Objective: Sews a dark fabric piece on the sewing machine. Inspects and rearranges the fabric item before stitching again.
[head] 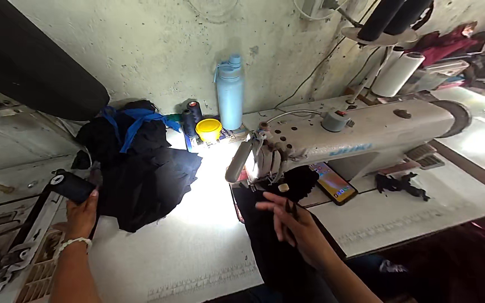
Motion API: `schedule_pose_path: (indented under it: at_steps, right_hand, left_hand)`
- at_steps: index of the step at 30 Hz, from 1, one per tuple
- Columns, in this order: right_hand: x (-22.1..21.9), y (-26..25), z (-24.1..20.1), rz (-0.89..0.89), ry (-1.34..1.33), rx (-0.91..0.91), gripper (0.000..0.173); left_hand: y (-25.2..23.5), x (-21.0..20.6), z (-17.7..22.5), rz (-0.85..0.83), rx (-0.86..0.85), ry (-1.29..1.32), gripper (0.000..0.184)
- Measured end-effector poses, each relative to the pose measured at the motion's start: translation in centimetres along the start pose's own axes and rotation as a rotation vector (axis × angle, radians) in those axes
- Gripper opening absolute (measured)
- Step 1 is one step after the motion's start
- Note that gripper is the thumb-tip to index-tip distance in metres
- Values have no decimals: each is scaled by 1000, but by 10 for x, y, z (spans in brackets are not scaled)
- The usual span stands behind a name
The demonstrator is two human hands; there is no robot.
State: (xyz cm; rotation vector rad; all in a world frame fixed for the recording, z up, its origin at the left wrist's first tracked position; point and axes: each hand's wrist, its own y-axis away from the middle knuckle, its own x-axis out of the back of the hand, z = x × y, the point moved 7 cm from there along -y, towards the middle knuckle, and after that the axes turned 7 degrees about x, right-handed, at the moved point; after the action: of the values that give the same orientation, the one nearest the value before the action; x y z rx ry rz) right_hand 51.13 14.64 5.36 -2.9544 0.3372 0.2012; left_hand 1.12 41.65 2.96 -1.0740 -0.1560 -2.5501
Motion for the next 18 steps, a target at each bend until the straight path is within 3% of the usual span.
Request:
schedule_pose_path:
  at_steps: [2,5,8,10,12,14,16,18]
  right_hand:
    - [-10,7,-6,-17,-100,10,30]
    - [-3,26,-11,76,-10,92,21]
    - [12,40,-15,120,196,227,24]
    - [18,43,-17,99,329,324,25]
    - [19,45,-19,53,443,406,25]
    - [17,52,-17,-11,531,454,24]
    - [16,65,-14,-66,596,461,23]
    - [20,83,-12,-116,640,431,22]
  left_hand:
    - [-1,0,-1,-17,33,16,75]
    - [-3,-1,-3,-43,8,-46,68]
    - [3,6,-2,-99,-56,-212,51]
    - [25,19,16,-17,-163,-213,38]
    - [79,32,64,163,-385,-102,31]
    - [156,24,130,207,-656,8,30]
    - [241,-8,187,68,-913,135,27]
    - [327,-46,227,-211,-1170,214,18]
